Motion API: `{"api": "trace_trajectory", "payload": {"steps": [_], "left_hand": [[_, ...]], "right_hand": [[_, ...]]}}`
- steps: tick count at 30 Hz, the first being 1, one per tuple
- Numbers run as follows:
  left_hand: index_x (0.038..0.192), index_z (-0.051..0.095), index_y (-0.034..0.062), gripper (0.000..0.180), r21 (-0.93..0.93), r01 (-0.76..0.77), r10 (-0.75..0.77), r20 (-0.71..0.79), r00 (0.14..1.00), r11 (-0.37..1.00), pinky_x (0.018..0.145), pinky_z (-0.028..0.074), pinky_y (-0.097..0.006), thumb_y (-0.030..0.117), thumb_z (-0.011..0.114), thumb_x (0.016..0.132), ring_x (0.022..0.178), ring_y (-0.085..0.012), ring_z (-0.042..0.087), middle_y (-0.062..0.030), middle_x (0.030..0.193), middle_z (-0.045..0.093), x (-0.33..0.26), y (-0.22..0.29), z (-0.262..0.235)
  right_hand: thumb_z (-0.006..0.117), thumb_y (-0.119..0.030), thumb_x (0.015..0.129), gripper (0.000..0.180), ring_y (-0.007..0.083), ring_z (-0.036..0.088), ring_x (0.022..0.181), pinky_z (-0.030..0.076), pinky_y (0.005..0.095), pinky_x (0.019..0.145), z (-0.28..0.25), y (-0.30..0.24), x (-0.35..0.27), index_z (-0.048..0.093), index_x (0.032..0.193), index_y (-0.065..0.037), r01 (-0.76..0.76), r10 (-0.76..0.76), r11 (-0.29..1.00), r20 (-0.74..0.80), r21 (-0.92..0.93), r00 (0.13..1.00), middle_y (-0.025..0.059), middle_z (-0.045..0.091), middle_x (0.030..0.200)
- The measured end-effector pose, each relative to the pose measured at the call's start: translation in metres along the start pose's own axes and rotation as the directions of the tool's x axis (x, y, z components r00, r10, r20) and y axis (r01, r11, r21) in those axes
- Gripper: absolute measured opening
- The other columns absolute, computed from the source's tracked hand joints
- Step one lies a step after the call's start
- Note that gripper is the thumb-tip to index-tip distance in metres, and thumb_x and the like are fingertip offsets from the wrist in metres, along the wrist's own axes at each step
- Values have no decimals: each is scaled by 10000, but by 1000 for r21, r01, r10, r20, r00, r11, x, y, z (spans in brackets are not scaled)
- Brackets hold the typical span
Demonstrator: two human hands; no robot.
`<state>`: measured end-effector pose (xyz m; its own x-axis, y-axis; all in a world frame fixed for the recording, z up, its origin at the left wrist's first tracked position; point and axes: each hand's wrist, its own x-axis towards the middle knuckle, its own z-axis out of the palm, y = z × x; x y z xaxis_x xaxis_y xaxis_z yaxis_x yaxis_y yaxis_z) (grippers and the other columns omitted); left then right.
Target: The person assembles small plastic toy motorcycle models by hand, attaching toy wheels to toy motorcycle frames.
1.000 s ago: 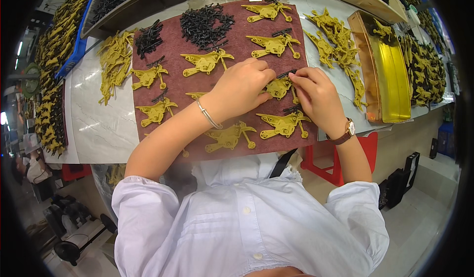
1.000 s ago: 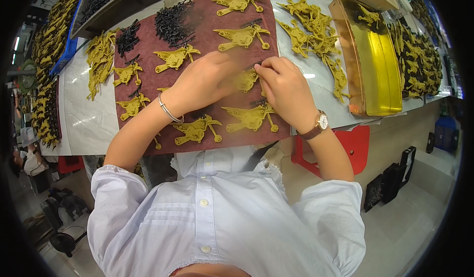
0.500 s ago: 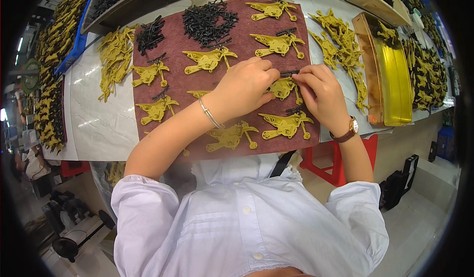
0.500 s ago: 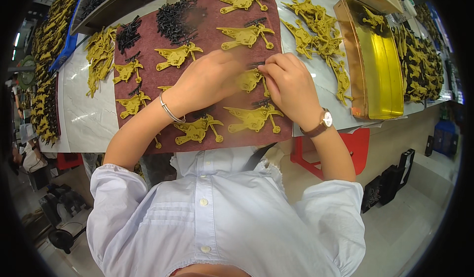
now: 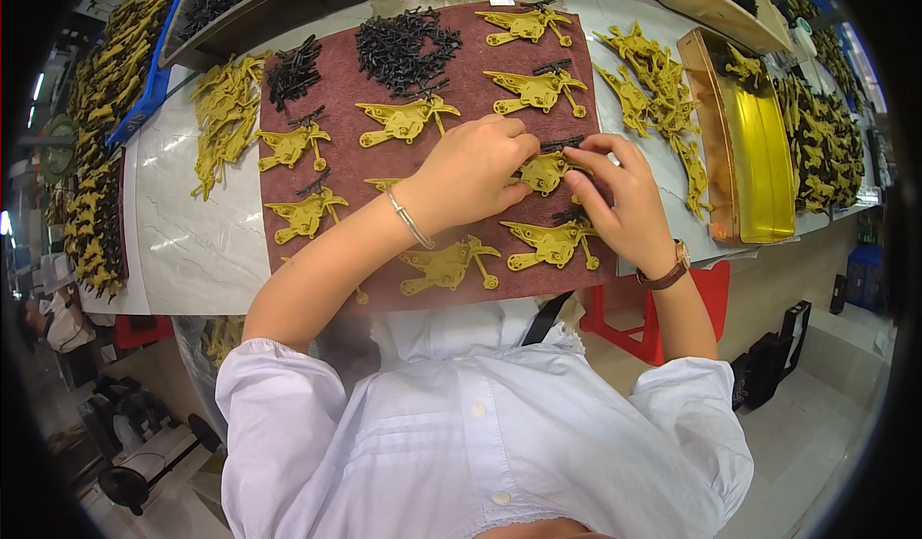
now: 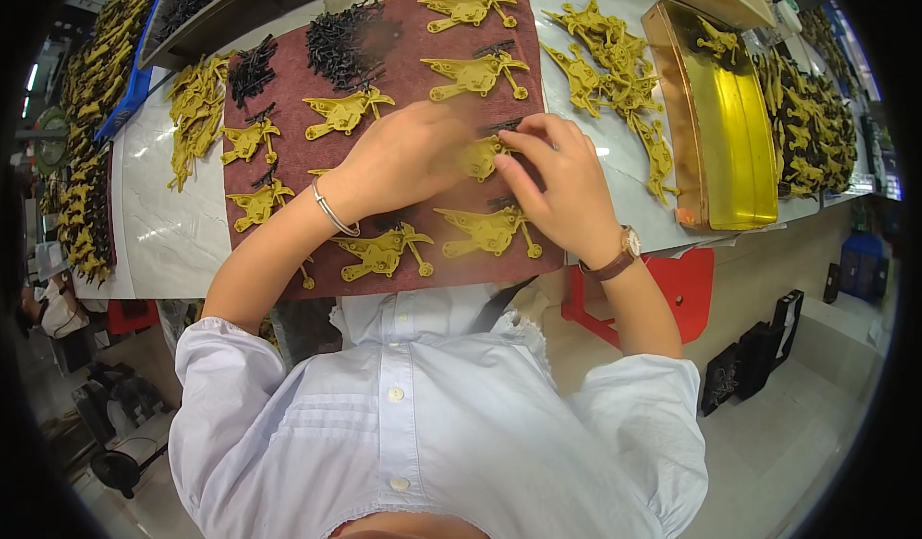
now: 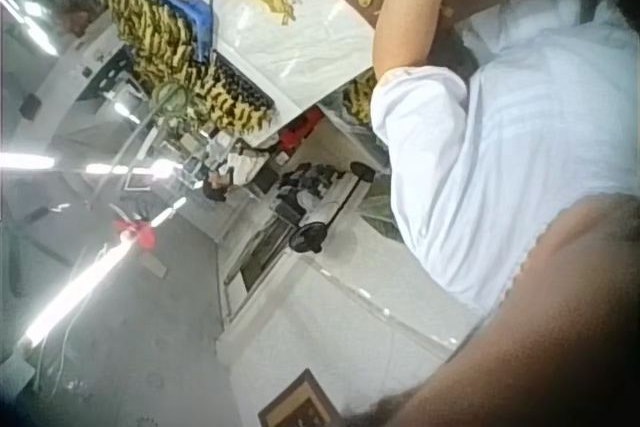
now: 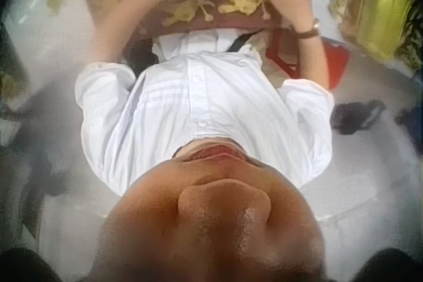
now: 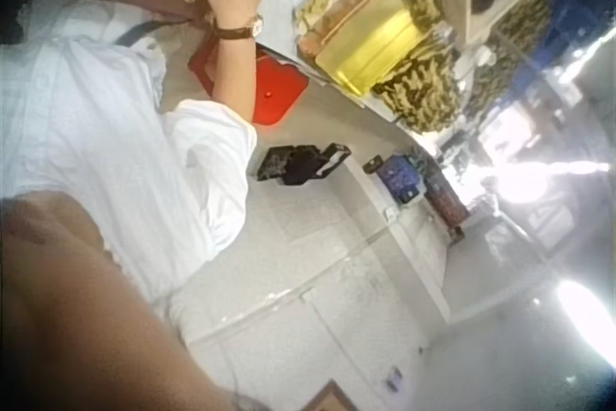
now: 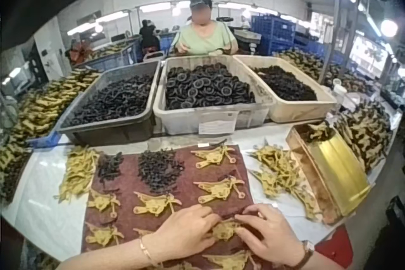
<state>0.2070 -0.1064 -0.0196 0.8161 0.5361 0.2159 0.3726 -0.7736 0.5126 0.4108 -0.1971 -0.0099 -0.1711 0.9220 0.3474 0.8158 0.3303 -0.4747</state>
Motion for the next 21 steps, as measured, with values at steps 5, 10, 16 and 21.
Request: {"api": "trace_trajectory", "payload": {"steps": [5,10,16,21], "left_hand": [[919,647,69,237,-17,5,-5,14,1000,1000,734,514,-410,160,672,702,876,-300,608,-102,908,626,4,-2,-5],[852,633,31,273,-46,5,-8,-67,998,999,719,519,-405,198,731,659,812,-302,620,-118,830,601,7,2,-4],[848,622,46,291,91,-10,19,-102,995,996,727,476,-402,231,752,666,850,-282,605,-96,823,600,6,6,-6],[967,647,34,335,13,7,-3,-260,966,1000,757,491,-384,229,744,712,876,-293,611,-108,917,641,-17,2,-62]], "right_hand": [[646,-148,858,236,267,610,907,465,330,768,-8,2,-9,629,1046,-7,-149,186,966,-165,211,969,147,631,994],[650,-148,857,237,239,607,905,462,326,769,-10,4,-25,630,1050,-14,-230,270,948,-173,218,947,127,630,993],[659,-144,852,255,229,596,899,460,328,776,-14,3,-19,629,1073,-21,-194,230,966,-219,173,948,116,624,1008],[662,-134,848,266,216,588,893,455,302,759,-31,-4,27,624,1085,-21,-59,98,988,-279,146,955,114,620,1013]]}}
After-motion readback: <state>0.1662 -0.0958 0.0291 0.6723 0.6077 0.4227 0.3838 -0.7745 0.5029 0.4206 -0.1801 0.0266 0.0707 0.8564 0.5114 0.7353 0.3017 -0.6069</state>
